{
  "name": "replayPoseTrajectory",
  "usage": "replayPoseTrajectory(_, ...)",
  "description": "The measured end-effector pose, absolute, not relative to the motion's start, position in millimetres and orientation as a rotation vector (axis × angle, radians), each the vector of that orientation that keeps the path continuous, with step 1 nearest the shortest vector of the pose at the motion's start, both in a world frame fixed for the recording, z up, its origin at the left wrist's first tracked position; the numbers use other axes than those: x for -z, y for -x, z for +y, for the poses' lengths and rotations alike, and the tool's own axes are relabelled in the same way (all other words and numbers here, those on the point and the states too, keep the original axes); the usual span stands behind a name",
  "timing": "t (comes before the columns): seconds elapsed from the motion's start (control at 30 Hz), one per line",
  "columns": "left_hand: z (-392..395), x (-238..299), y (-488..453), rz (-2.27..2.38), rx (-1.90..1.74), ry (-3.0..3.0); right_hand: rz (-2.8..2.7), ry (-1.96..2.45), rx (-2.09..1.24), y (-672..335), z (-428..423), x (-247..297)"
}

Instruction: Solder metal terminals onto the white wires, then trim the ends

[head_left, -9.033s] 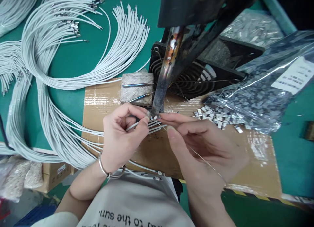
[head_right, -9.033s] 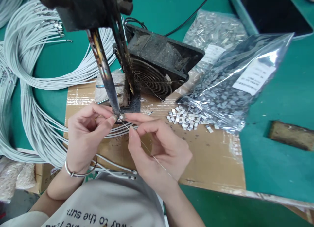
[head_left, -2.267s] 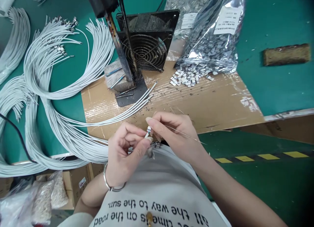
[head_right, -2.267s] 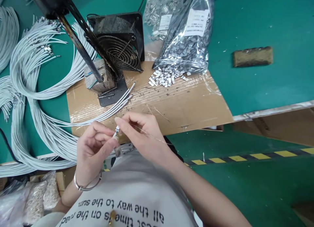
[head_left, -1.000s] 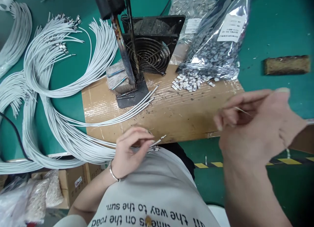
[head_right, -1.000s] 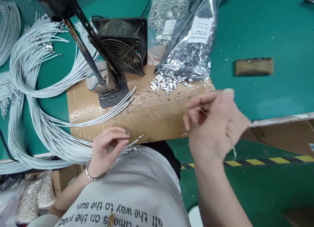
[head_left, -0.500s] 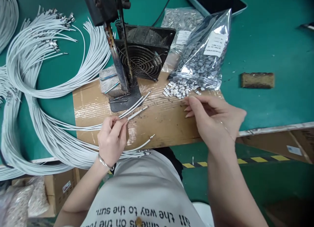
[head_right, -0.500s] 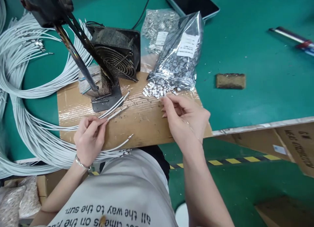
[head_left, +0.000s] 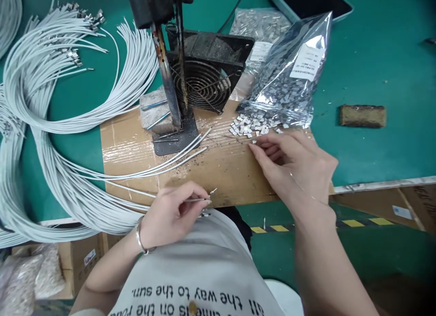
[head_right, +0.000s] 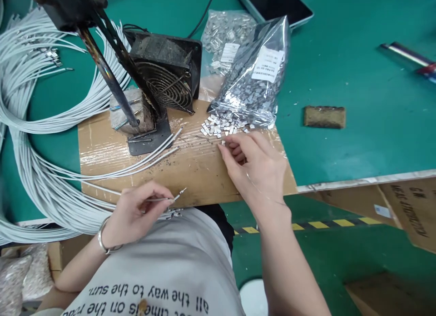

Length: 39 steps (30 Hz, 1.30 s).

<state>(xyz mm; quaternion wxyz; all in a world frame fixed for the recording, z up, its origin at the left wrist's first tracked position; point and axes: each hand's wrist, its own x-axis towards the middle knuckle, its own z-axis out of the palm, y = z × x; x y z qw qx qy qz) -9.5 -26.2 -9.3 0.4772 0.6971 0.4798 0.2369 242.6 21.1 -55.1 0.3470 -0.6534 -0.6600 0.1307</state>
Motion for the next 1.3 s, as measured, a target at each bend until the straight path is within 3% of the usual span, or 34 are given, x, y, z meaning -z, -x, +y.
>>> replayPoseTrajectory(0.37,-18.0,11.1,16.7,1.265,-0.821,-1.180,-1.446,1.850,-0.489,-239.1,19.9,59.4)
replayPoseTrajectory(0.6,-18.1,6.9,19.7,1.302,-0.865,-1.011,-0.959,1.658,-0.777,-202.5,8.8,43.0)
replayPoseTrajectory(1.0,-20.5,6.6,28.7,1.236,-0.978,-0.891,-1.224,1.327,-1.233,-158.7,-11.4,25.7)
replayPoseTrajectory(1.3,-18.5,1.2,23.2,1.332,-0.907,-0.977,-1.171,1.202,-1.358,-143.5,-10.8,20.1)
